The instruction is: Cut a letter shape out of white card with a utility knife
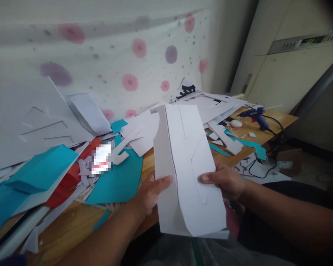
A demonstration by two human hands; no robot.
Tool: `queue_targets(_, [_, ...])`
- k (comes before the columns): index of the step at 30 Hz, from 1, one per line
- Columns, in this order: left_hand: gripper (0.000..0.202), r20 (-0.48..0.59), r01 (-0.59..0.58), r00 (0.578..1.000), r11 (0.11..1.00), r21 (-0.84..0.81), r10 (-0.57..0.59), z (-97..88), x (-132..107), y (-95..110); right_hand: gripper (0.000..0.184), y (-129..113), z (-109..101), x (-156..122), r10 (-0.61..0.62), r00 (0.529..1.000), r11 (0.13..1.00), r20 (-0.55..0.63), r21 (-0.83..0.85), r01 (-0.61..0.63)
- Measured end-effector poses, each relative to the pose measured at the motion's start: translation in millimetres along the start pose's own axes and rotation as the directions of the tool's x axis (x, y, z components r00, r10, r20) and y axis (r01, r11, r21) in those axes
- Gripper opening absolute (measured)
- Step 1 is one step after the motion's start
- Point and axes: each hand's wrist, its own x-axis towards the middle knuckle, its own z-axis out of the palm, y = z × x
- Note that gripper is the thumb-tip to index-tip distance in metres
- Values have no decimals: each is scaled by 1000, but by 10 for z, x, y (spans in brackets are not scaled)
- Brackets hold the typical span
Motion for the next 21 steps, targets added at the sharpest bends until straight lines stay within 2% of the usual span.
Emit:
queue_targets(4, [41, 86, 29, 996, 999, -34, -26, -23, -31, -48, 36, 23, 34, -8, 17, 998, 999, 53, 28, -19])
queue_targets(7, [43, 123, 80, 990, 996, -43, -74, -61, -46, -48, 40, 47, 62, -9, 31, 996, 999, 80, 34, -34])
queue_targets(10, [39, -27, 23, 999, 998, -51, -25, -106, 1, 1, 43, 69, 64, -5, 52, 998, 999, 44, 0, -52])
queue_targets(14, [33, -258, -78, 965, 990, -116, 46, -122, 107, 58, 45, 114, 24, 7, 94, 995, 993, -15, -73, -95])
queue_targets(18, [43, -354, -70, 935, 986, -151, 12, -82, 139, 5, 52, 155, 16, 17, 116, 991, 983, -66, -132, -124])
queue_targets(21, [46, -380, -32, 924, 983, -181, -39, -41, 131, -40, 53, 197, 69, 23, 124, 991, 980, -51, -152, -131])
